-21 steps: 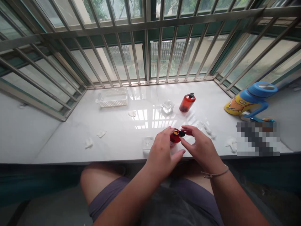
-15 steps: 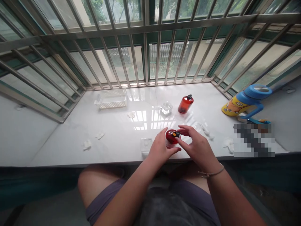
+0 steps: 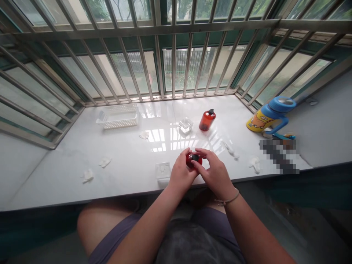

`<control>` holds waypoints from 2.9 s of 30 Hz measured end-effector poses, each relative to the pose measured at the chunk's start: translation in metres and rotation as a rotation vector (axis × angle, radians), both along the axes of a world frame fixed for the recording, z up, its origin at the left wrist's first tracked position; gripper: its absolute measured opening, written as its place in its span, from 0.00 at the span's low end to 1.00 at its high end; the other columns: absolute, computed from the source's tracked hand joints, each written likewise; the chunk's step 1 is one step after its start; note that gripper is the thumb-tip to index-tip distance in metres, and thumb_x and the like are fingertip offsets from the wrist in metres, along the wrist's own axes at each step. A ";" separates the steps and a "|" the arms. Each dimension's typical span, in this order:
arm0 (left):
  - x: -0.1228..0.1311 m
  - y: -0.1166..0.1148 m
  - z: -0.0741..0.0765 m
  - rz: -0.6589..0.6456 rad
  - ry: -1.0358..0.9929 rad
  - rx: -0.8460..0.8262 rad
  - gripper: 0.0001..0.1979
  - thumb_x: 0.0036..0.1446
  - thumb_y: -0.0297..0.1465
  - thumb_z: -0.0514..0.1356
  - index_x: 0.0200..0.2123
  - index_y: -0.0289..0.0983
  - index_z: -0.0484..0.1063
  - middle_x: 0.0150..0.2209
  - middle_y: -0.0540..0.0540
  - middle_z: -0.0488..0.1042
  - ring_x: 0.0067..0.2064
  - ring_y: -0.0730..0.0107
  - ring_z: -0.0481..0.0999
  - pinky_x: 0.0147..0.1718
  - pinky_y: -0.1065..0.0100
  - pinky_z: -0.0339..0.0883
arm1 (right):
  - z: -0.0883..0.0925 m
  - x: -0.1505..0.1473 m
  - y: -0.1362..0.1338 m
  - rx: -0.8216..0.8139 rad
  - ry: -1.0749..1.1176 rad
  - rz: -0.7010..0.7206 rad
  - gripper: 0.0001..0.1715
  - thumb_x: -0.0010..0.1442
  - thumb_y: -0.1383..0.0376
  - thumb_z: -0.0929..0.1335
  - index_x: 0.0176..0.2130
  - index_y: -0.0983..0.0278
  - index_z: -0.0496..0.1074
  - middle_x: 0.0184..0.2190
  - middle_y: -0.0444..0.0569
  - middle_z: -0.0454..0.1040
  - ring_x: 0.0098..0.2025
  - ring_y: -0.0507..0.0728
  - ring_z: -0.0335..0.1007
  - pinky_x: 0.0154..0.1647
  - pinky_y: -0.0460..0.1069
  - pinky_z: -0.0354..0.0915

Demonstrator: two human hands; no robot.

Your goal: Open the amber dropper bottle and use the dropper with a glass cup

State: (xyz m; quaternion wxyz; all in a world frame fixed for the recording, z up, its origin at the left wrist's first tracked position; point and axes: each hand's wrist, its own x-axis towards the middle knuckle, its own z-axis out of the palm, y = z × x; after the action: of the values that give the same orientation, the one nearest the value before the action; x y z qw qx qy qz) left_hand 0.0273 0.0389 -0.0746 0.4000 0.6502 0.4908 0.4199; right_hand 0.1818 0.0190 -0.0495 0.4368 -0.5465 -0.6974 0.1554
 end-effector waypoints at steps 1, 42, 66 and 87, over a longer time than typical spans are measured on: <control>0.000 0.000 -0.001 -0.003 -0.002 0.005 0.37 0.58 0.31 0.72 0.67 0.40 0.64 0.64 0.37 0.75 0.64 0.50 0.77 0.65 0.47 0.71 | -0.001 0.000 -0.002 -0.006 0.020 -0.011 0.25 0.71 0.58 0.72 0.64 0.55 0.68 0.54 0.52 0.79 0.55 0.63 0.77 0.59 0.61 0.74; -0.021 -0.027 0.005 0.033 0.281 0.343 0.52 0.61 0.37 0.74 0.77 0.44 0.45 0.77 0.30 0.55 0.78 0.43 0.56 0.74 0.39 0.60 | -0.003 0.014 0.014 0.141 -0.115 -0.113 0.16 0.73 0.59 0.70 0.58 0.57 0.69 0.54 0.54 0.79 0.55 0.66 0.74 0.59 0.65 0.72; -0.118 -0.016 -0.025 0.116 0.227 -0.088 0.29 0.58 0.43 0.72 0.61 0.45 0.72 0.64 0.43 0.76 0.67 0.49 0.74 0.68 0.46 0.67 | -0.055 0.134 0.033 -0.140 -0.187 -0.745 0.25 0.65 0.51 0.69 0.53 0.65 0.77 0.47 0.58 0.82 0.48 0.67 0.78 0.53 0.60 0.71; -0.116 -0.019 -0.038 0.173 0.174 -0.075 0.31 0.50 0.28 0.72 0.58 0.44 0.74 0.59 0.45 0.79 0.61 0.51 0.78 0.64 0.50 0.70 | 0.037 -0.068 -0.023 -0.060 -0.370 0.285 0.14 0.68 0.71 0.71 0.53 0.63 0.76 0.44 0.52 0.76 0.44 0.62 0.75 0.50 0.57 0.73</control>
State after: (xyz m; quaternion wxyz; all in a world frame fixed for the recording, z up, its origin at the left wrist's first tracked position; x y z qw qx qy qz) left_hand -0.0887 0.0203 -0.1123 0.3424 0.6241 0.5930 0.3763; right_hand 0.1141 -0.0042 -0.0124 0.2589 -0.4745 -0.8306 0.1334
